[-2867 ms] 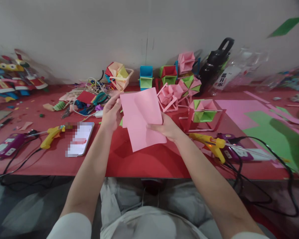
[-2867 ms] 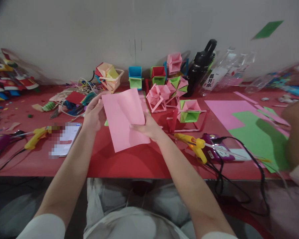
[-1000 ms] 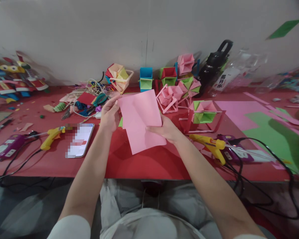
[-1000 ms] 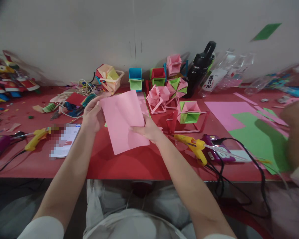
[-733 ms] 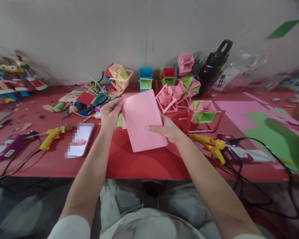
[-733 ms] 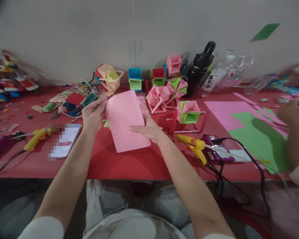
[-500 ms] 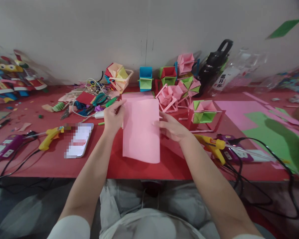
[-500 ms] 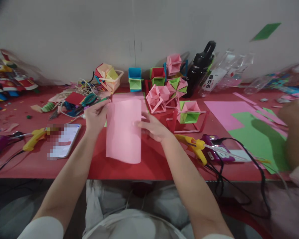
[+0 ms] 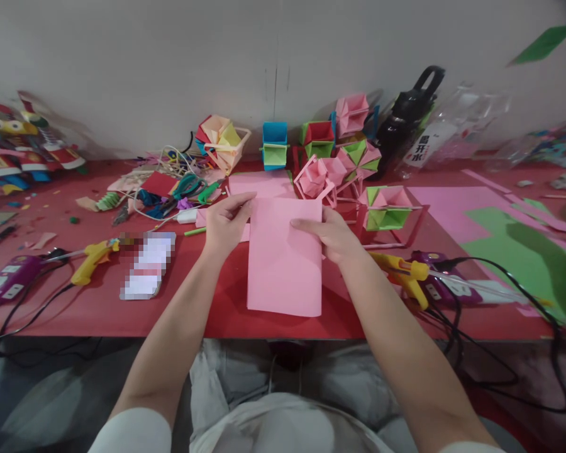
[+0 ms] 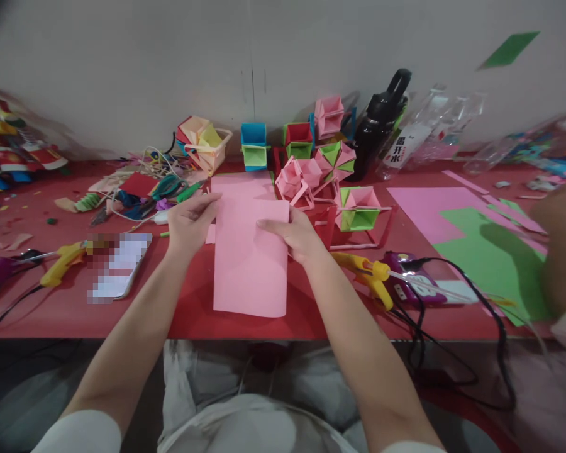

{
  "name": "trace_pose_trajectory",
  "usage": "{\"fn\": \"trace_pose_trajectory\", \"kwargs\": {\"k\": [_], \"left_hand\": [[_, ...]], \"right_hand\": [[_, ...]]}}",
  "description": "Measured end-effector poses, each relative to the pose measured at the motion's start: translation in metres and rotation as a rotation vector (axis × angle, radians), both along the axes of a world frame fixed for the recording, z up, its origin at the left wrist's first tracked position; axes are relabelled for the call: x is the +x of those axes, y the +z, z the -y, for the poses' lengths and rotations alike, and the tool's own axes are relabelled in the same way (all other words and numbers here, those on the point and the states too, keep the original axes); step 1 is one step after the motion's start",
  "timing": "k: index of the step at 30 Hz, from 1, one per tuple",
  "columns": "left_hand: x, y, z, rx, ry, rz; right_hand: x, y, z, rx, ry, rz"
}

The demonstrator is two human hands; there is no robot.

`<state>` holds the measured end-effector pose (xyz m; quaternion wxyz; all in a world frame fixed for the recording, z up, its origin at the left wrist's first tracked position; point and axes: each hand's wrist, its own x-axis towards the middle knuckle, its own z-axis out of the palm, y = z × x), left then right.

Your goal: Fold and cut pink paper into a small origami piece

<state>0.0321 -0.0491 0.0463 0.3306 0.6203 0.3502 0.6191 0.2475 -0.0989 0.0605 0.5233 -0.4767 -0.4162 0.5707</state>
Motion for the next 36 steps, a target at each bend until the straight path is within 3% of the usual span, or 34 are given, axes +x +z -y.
{"fn": "trace_pose_trajectory", "kwargs": {"k": [15, 26, 36], "left_hand": [[-0.006, 0.005, 0.0, -0.137, -0.179, 0.078], [-0.008, 0.011, 0.006, -0.24, -0.476, 0.259], [-0.01, 0.007, 0.004, -0.258, -0.493, 0.277]], "right_hand": [[0.002, 0.004, 0.003, 0.067, -0.077, -0.013], [0.002, 0.003, 0.006, 0.084, 0.026, -0.043], [0.001, 0.005, 0.008, 0.094, 0.041, -0.033]]}}
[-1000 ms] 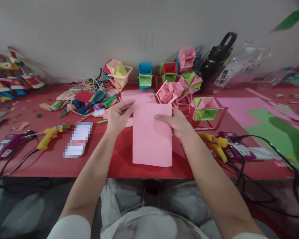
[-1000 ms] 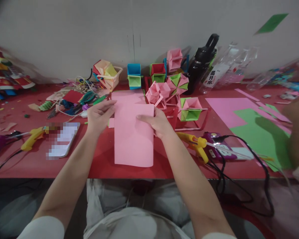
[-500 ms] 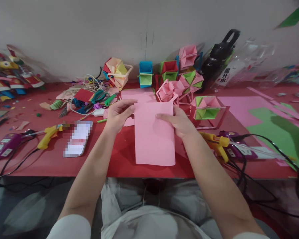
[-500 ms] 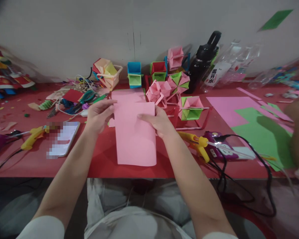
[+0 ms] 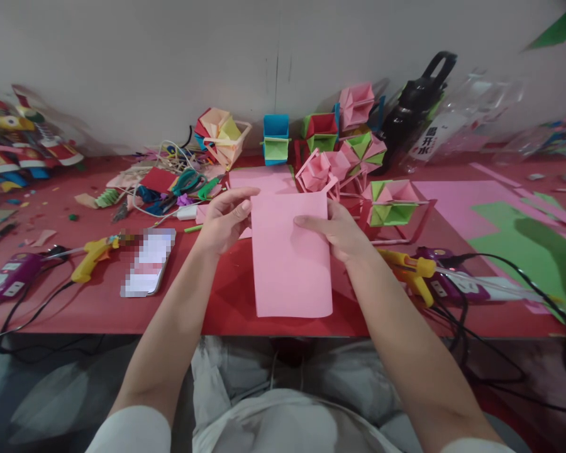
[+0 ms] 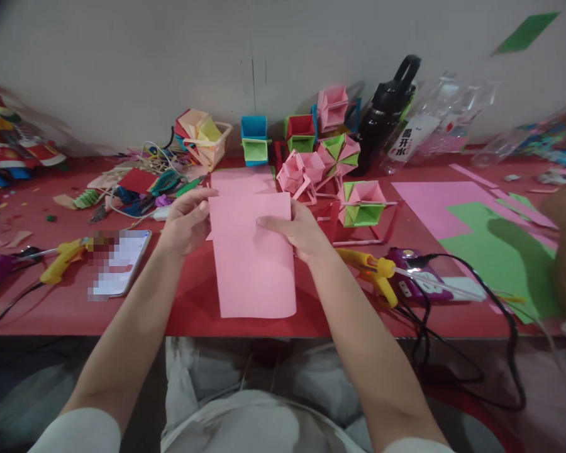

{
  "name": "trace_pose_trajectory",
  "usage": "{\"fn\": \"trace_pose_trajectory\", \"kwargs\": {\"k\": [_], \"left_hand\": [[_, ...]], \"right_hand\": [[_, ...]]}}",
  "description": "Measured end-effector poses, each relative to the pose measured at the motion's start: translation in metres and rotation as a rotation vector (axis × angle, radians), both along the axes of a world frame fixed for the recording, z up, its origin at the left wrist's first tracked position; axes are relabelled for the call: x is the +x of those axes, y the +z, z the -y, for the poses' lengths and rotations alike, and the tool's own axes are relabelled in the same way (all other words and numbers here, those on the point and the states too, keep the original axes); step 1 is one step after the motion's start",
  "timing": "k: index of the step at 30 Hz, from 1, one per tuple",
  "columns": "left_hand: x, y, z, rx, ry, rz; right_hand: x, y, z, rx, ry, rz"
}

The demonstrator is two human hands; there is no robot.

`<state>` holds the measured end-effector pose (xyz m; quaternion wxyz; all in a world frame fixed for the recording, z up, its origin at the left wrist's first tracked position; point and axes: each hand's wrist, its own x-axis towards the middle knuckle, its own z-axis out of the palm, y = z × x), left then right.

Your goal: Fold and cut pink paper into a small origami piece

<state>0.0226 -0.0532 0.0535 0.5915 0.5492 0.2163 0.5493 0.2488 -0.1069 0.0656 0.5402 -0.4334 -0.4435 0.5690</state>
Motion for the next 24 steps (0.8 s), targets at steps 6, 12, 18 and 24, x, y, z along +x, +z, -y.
{"fn": "trace_pose_trajectory", "kwargs": {"k": [6, 12, 18, 24], "left_hand": [[0.0002, 0.0019, 0.0016, -0.004, -0.035, 0.034], [-0.0008, 0.0027, 0.0015, -0.015, -0.057, 0.059], [-0.0033, 0.0004, -0.0001, -0.009, -0.047, 0.015], [-0.0055, -0.0005, -0.0001, -0.013, 0.001, -0.042]], "right_hand": [[0.0003, -0.0007, -0.0002, 0.01, 0.002, 0.011], [-0.0001, -0.0009, 0.0, 0.002, 0.024, 0.003], [-0.0009, -0.0008, 0.0003, 0.001, 0.015, -0.003], [-0.0015, 0.0012, 0.0016, 0.011, 0.009, 0.008]]}}
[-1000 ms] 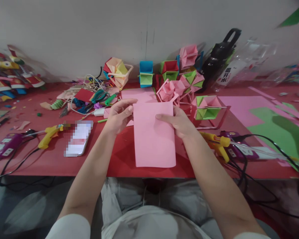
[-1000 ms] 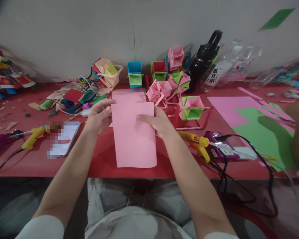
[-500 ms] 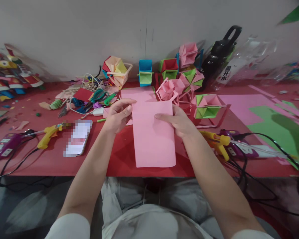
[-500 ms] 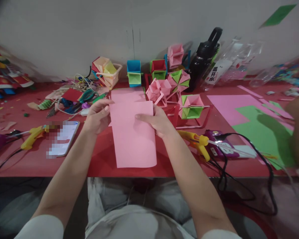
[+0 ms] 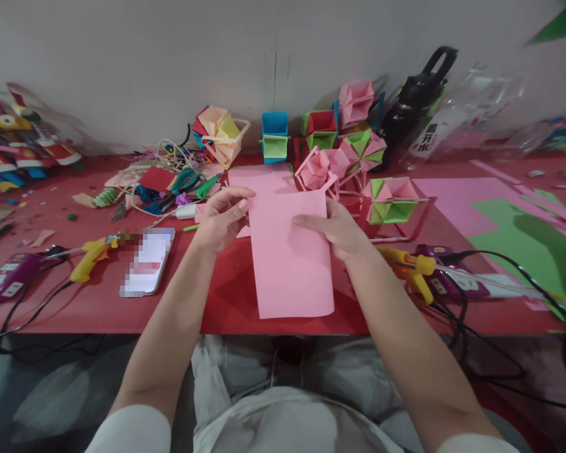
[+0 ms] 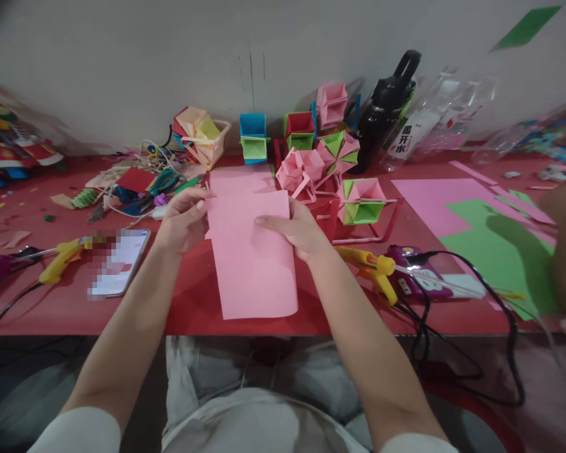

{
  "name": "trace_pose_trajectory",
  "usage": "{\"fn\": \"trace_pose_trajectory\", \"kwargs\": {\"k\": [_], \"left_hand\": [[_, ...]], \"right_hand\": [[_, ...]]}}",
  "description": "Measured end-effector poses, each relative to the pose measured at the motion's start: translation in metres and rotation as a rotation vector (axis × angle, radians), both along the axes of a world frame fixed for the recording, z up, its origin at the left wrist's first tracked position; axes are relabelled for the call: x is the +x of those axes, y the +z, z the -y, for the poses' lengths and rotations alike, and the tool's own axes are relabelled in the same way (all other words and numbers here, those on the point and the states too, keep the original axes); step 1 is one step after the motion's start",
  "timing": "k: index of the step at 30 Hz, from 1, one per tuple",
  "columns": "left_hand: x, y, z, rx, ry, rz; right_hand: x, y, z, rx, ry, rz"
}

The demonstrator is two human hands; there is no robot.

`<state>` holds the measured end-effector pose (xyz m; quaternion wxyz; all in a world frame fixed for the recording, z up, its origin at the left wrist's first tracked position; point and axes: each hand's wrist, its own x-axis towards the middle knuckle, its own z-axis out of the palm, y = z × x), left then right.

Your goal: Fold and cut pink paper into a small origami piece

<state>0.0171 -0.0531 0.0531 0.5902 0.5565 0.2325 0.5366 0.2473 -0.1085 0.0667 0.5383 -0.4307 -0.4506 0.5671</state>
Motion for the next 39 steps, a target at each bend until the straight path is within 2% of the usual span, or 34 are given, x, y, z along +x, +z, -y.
{"fn": "trace_pose_trajectory", "kwargs": {"k": [6, 13, 18, 25, 30, 35, 39], "left_hand": [[0.003, 0.002, -0.001, -0.022, 0.054, 0.022], [-0.002, -0.004, -0.016, 0.053, 0.307, -0.144], [-0.01, -0.006, -0.024, 0.119, 0.414, -0.274], [-0.016, -0.006, -0.027, 0.149, 0.459, -0.333], [-0.022, -0.009, -0.032, 0.152, 0.463, -0.338], [-0.022, -0.011, -0.032, 0.116, 0.45, -0.321], [-0.019, -0.009, -0.029, 0.108, 0.433, -0.318]], "right_hand": [[0.001, 0.001, 0.0, -0.001, -0.015, 0.002], [-0.003, -0.003, -0.004, -0.021, -0.068, -0.028], [-0.005, -0.003, -0.009, -0.11, -0.151, -0.06], [0.003, -0.02, -0.02, -0.159, -0.137, -0.013], [0.007, -0.024, -0.025, -0.068, -0.109, 0.038], [0.009, -0.023, -0.026, -0.013, -0.168, 0.045], [0.01, -0.029, -0.028, 0.013, -0.174, 0.077]]}}
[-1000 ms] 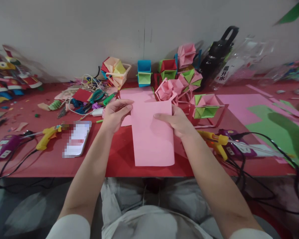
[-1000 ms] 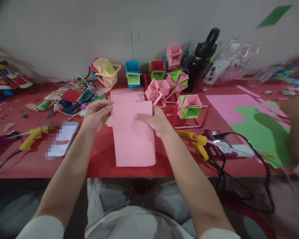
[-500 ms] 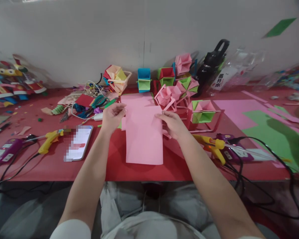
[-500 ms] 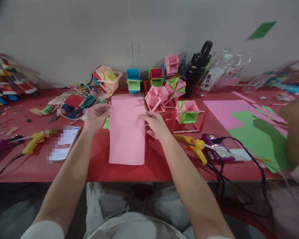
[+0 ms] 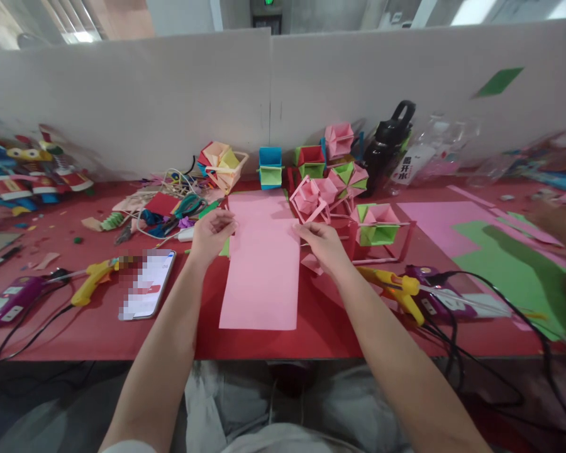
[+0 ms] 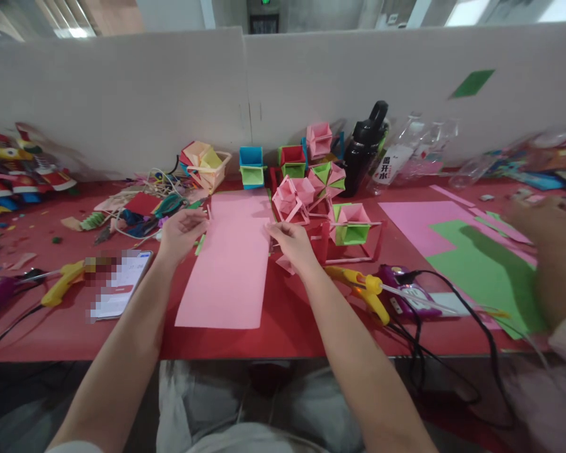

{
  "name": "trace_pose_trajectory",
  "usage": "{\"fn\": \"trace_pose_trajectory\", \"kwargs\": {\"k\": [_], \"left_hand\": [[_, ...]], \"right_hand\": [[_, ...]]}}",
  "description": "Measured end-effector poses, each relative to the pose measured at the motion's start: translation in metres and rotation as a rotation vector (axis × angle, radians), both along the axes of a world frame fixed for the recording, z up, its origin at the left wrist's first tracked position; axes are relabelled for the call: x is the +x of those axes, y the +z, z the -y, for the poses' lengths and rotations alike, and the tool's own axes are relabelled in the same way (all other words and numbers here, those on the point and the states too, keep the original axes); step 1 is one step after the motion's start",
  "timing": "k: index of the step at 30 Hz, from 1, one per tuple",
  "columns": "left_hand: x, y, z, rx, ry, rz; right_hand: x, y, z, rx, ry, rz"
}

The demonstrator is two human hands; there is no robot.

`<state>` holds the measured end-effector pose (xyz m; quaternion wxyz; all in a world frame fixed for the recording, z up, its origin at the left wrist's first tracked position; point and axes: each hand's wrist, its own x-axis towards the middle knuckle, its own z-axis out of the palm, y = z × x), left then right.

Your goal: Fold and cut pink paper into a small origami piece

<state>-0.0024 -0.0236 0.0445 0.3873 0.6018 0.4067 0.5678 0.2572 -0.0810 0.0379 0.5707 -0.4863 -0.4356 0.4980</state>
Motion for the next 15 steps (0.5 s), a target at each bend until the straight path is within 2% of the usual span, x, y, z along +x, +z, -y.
{"fn": "trace_pose_trajectory", "kwargs": {"k": [5, 15], "left_hand": [[0.002, 0.0, 0.0, -0.013, -0.046, -0.011], [0.006, -0.01, -0.002, -0.034, -0.083, 0.014]], "right_hand": [[-0.004, -0.006, -0.002, 0.053, -0.036, -0.001], [-0.006, -0.006, -0.002, 0.163, -0.162, 0.053]]}}
